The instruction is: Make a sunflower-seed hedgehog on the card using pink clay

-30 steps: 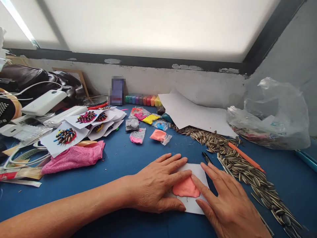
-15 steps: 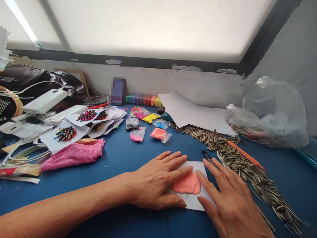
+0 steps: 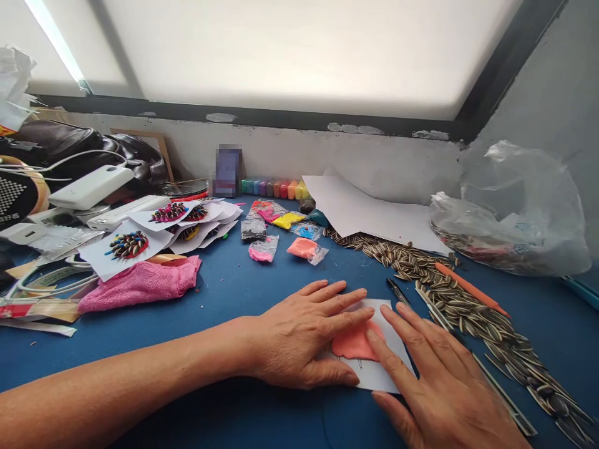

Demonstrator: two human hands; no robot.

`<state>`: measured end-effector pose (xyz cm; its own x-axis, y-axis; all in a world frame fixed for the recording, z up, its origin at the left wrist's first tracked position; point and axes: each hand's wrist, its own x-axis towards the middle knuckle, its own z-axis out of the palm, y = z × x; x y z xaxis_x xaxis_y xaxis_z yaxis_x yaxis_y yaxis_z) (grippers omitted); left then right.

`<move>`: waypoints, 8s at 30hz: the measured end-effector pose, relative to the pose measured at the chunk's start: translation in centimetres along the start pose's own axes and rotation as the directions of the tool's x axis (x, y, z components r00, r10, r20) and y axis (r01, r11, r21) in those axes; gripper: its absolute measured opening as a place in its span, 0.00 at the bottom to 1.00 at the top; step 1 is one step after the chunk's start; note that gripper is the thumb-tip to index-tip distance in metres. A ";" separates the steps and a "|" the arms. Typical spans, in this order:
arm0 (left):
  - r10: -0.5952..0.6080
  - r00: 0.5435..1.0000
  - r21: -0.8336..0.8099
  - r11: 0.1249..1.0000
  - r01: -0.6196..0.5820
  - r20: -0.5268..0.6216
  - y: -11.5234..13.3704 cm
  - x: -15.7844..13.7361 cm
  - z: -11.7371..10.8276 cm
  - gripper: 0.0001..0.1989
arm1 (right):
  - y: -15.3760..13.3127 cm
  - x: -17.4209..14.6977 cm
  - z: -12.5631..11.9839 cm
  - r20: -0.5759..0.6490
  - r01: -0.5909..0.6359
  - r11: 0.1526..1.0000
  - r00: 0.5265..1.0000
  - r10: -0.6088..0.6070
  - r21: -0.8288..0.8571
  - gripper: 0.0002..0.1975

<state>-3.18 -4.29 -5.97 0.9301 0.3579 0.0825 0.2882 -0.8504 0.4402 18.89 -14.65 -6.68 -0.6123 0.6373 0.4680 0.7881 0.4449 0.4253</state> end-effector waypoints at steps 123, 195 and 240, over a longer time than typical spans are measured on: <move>-0.118 0.991 0.062 0.992 0.114 0.056 -0.6 -0.1 -1.2 0.52 | -0.5 2.8 0.6 -0.164 0.104 0.950 0.985 -0.057 0.293 0.15; -0.081 0.986 -0.017 0.996 0.084 0.147 -0.7 0.1 -2.2 0.53 | -1.2 1.3 1.3 -0.089 -0.036 0.889 0.992 0.086 0.456 0.21; -0.083 0.985 -0.034 0.995 0.089 0.151 -0.9 0.1 -2.1 0.54 | -0.8 1.0 0.8 -0.139 -0.005 0.913 0.988 0.068 0.407 0.13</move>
<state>-3.80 -2.63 -4.50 0.9268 0.3645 -0.0903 0.3616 -0.8017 0.4760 17.67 -13.85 -7.21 -0.5605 0.5722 0.5987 0.7486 0.6593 0.0706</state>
